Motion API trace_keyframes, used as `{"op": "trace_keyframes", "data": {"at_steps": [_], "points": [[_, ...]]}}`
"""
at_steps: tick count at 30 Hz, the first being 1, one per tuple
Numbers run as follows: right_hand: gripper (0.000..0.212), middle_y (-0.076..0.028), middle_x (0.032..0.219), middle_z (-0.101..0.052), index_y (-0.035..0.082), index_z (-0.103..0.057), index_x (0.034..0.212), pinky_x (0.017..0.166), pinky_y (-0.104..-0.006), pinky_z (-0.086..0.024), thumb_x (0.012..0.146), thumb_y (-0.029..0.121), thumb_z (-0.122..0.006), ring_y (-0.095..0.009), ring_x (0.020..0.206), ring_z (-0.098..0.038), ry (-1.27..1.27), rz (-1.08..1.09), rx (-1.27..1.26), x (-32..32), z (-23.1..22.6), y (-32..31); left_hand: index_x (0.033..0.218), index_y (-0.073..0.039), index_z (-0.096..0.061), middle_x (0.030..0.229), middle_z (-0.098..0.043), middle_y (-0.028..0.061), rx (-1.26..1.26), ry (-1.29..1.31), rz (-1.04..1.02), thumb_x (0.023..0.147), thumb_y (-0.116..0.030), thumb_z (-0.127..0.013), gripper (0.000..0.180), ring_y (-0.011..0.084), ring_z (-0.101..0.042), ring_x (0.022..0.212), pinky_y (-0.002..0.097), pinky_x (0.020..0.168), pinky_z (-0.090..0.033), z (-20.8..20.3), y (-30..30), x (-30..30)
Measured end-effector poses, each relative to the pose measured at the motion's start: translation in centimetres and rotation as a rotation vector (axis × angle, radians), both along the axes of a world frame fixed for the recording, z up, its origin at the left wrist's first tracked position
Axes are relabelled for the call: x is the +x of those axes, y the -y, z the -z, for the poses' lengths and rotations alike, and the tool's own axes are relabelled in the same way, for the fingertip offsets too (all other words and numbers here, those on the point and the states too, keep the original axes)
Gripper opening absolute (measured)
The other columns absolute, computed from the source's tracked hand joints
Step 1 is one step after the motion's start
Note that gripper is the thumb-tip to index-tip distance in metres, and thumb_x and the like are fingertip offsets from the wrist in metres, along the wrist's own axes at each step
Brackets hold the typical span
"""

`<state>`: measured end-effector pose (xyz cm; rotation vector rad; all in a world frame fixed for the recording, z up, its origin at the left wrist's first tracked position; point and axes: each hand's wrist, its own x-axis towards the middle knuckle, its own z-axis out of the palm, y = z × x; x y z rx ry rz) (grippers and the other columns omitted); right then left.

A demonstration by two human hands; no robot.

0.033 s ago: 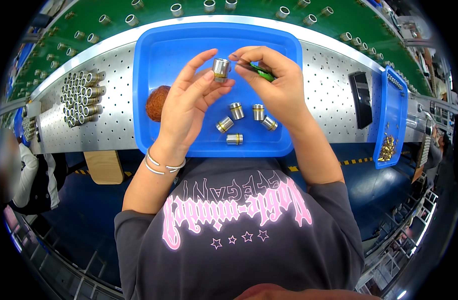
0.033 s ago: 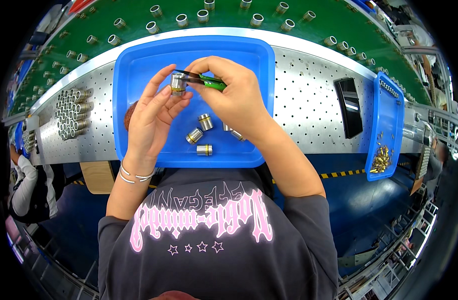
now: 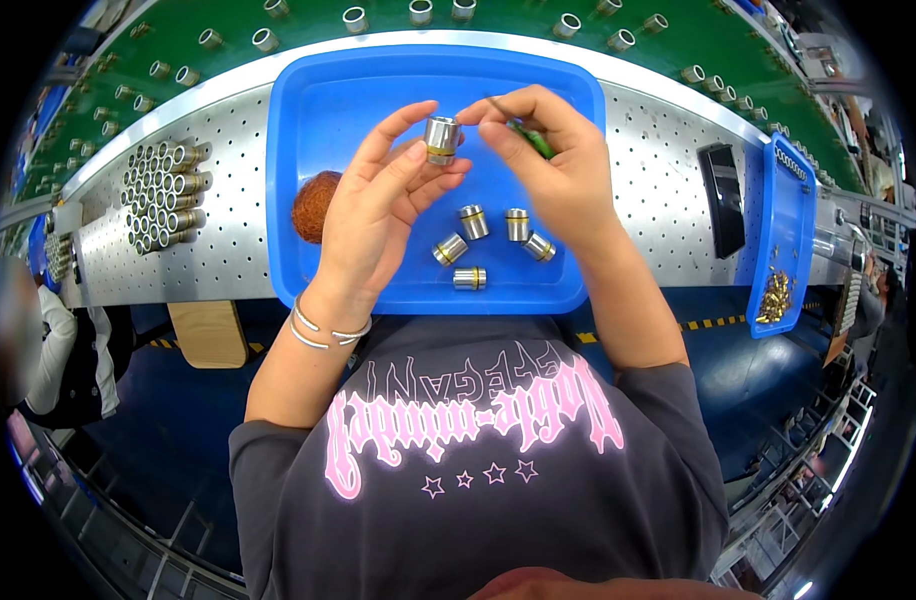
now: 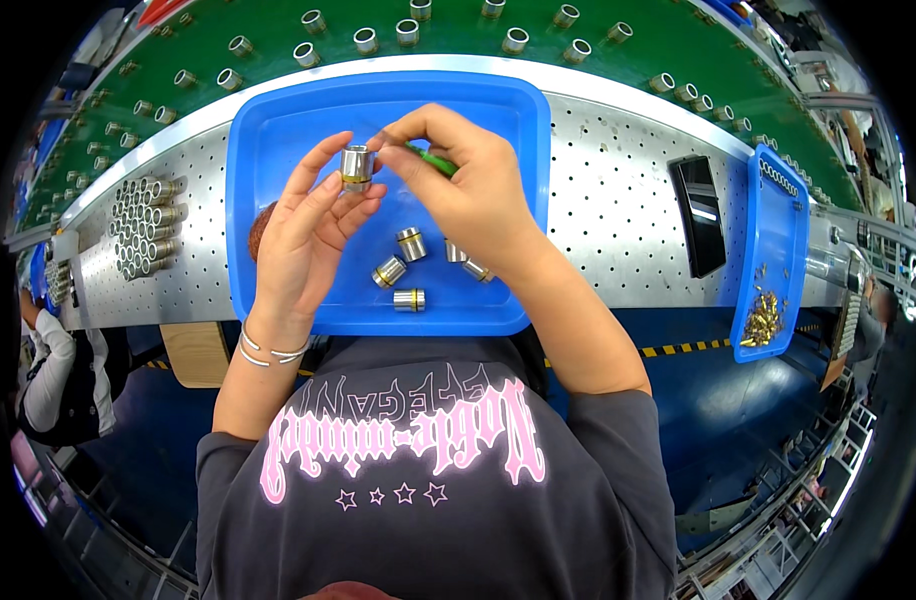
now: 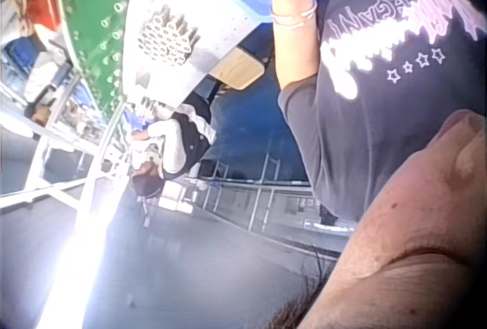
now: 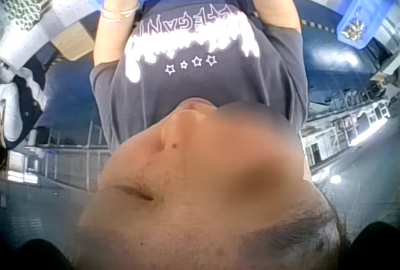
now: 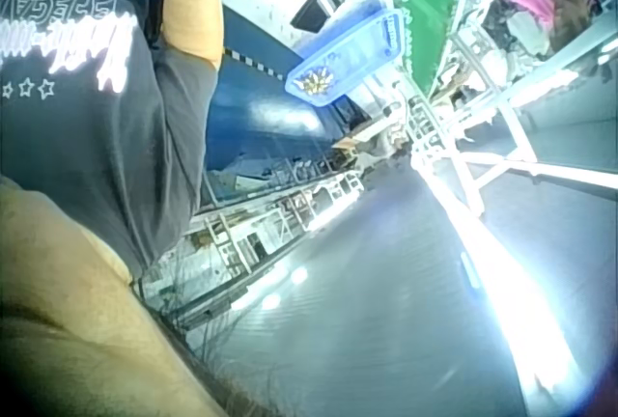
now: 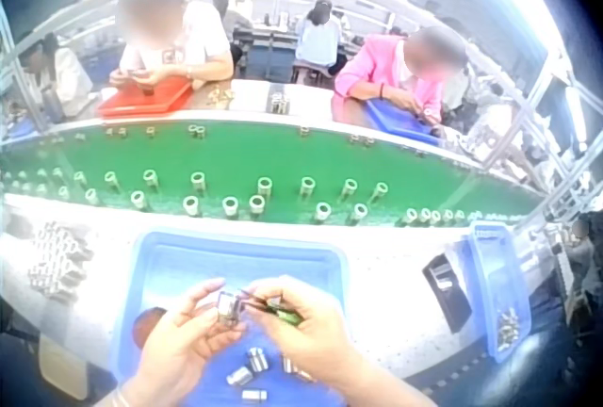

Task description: The person uses a pair of green-handled tweezers to pick up small brass rings and place them onto cylindrical metal components held in their left hand. The person repeatedly performs this action, picking up rings from a blue tray and placing the finished components onto a green pegboard surface.

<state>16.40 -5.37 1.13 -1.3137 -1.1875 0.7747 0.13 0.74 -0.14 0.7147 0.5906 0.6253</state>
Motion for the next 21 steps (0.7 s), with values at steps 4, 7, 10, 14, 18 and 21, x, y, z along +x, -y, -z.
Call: {"op": "trace_keyframes", "data": {"at_steps": [4,7,10,14,18,21], "points": [[0.007,-0.009,0.092,-0.066,0.0,-0.056,0.09,0.075,-0.0212,-0.044,0.089,0.007,-0.056,-0.009,0.083,-0.058,-0.044,-0.011,-0.028,0.3,-0.09,-0.03,0.128,-0.002,-0.044,0.107,-0.059,0.0112,-0.017,-0.016,-0.002,0.09,-0.012,-0.054,0.041,0.0193,-0.061,0.096,0.0283,0.085,-0.049,-0.22,-0.03,0.03],[0.007,-0.008,0.091,-0.066,0.0,-0.056,0.089,0.072,-0.0203,-0.044,0.088,0.007,-0.057,-0.008,0.081,-0.058,-0.002,-0.01,-0.037,-0.02,-0.33,0.14,0.128,-0.001,-0.045,0.108,-0.06,0.0121,0.099,-0.083,-0.006,0.088,-0.009,-0.056,0.042,0.0183,-0.061,0.095,0.0275,0.084,-0.049,-0.11,0.19,0.27],[0.005,-0.008,0.091,-0.066,0.001,-0.057,0.088,0.065,-0.0187,-0.044,0.088,0.006,-0.058,-0.007,0.075,-0.057,0.093,0.006,-0.051,-0.11,-0.39,0.27,0.127,-0.001,-0.046,0.109,-0.06,0.0131,0.151,-0.106,0.0,0.087,-0.007,-0.057,0.042,0.0173,-0.062,0.093,0.0269,0.083,-0.049,0.21,0.2,0.28],[0.003,-0.007,0.092,-0.066,0.0,-0.057,0.087,0.059,-0.0168,-0.042,0.085,0.001,-0.058,-0.005,0.07,-0.055,0.247,0.033,0.01,-0.14,-0.83,0.53,0.128,0.0,-0.046,0.107,-0.061,0.0139,0.175,-0.121,0.035,0.088,-0.005,-0.054,0.041,0.0167,-0.062,0.09,0.027,0.082,-0.05,0.32,0.05,0.23],[0.007,-0.007,0.095,-0.064,0.0,-0.057,0.088,0.059,-0.0166,-0.042,0.082,-0.004,-0.059,-0.005,0.068,-0.053,0.291,0.057,0.123,-0.02,-0.32,0.46,0.129,0.001,-0.046,0.106,-0.061,0.0142,0.247,-0.14,0.037,0.089,-0.004,-0.051,0.04,0.0163,-0.062,0.09,0.0271,0.082,-0.05,0.28,0.41,0.36],[0.01,-0.007,0.097,-0.063,-0.001,-0.057,0.088,0.06,-0.0167,-0.042,0.08,-0.006,-0.059,-0.005,0.068,-0.052,0.289,0.083,0.18,0.16,-0.11,0.4,0.129,0.001,-0.046,0.107,-0.061,0.0143,0.29,-0.147,0.041,0.089,-0.004,-0.049,0.04,0.0162,-0.062,0.09,0.0271,0.082,-0.05,0.12,0.53,0.36]]}}
